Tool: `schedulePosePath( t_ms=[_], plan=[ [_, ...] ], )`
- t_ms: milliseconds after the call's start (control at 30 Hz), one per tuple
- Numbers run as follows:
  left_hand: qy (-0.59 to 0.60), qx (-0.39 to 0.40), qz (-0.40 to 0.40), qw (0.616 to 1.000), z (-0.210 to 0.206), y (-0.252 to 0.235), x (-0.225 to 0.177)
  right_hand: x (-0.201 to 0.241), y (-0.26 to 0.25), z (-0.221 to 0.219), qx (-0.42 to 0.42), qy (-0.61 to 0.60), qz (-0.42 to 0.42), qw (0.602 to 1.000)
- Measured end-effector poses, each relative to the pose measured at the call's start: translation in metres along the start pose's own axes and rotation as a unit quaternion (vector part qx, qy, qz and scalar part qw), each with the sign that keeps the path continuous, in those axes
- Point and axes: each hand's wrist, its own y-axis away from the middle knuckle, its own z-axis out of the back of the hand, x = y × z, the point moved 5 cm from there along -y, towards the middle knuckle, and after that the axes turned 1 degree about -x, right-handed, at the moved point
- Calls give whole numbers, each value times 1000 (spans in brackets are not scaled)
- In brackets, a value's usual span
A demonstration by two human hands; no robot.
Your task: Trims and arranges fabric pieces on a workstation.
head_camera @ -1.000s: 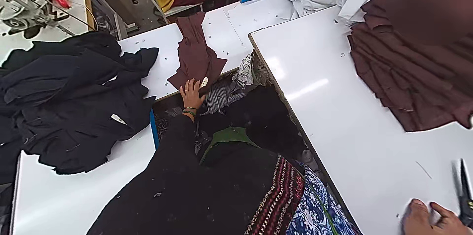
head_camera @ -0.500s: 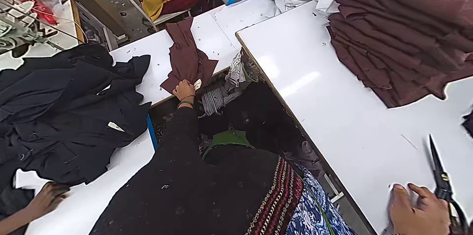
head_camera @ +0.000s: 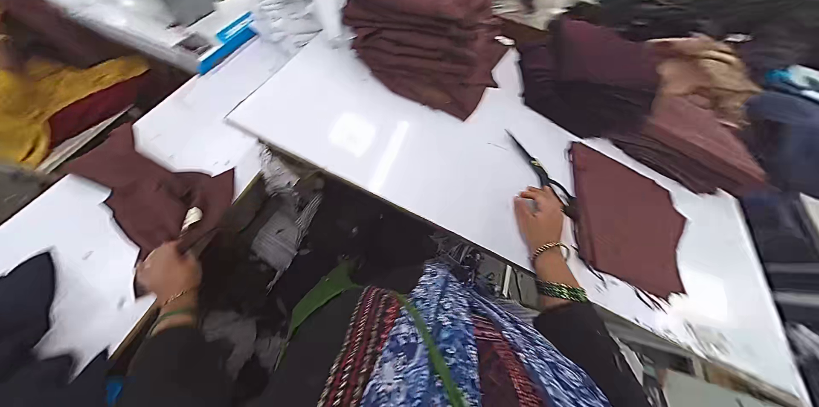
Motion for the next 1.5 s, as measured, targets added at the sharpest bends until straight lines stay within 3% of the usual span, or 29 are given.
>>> schedulePosePath(
  t_ms=[133, 200, 267, 367, 467, 567, 633, 733, 833, 900, 1000, 1033, 1100, 1167, 1233, 1300, 1367, 1433, 1500],
  plan=[
    [169, -99, -1, 981, 45, -8, -85, 6, 8, 6, -73, -44, 6, 996],
    [268, -107, -86, 954, 74, -3, -146, 16, 16, 3, -85, -87, 17, 992],
    [361, -77, -228, 901, 98, 13, -209, 40, 30, -6, -62, -150, 36, 986],
    [500, 105, -403, 759, 125, 63, -286, 98, 56, -27, 47, -268, 96, 957],
    [533, 302, -491, 619, 149, 115, -337, 148, 80, -33, 137, -323, 201, 914],
    [540, 394, -491, 559, 149, 131, -356, 156, 87, -20, 141, -391, 250, 874],
    [511, 383, -507, 579, 138, 129, -359, 138, 87, -6, 125, -478, 213, 843],
    [302, 210, -558, 744, 119, 126, -358, 105, 90, 21, 109, -604, 92, 784],
    [145, 155, -567, 796, 80, 135, -365, 85, 102, 41, 127, -673, 12, 728],
    [145, 127, -570, 799, 63, 135, -365, 80, 113, 49, 220, -616, 2, 756],
    [170, 55, -597, 782, 61, 131, -373, 69, 126, 53, 397, -351, -13, 848],
    [180, 54, -608, 771, 61, 133, -378, 64, 130, 49, 421, -268, -20, 866],
    [180, 84, -635, 747, 55, 138, -384, 50, 135, 44, 387, -207, -17, 898],
    [139, 156, -643, 737, 43, 141, -389, 41, 136, 54, 285, -279, -23, 917],
    [33, 293, -613, 733, 28, 152, -392, 38, 140, 60, 173, -427, -48, 886],
    [-75, 420, -566, 706, 10, 172, -393, 43, 147, 61, 109, -573, -65, 810],
    [-105, 472, -548, 683, -3, 183, -394, 46, 151, 62, 93, -630, -69, 768],
    [-45, 472, -545, 692, -2, 175, -394, 41, 151, 60, 147, -622, -56, 767],
    [68, 439, -550, 707, 13, 154, -393, 35, 155, 64, 275, -547, -27, 790]
  ],
)
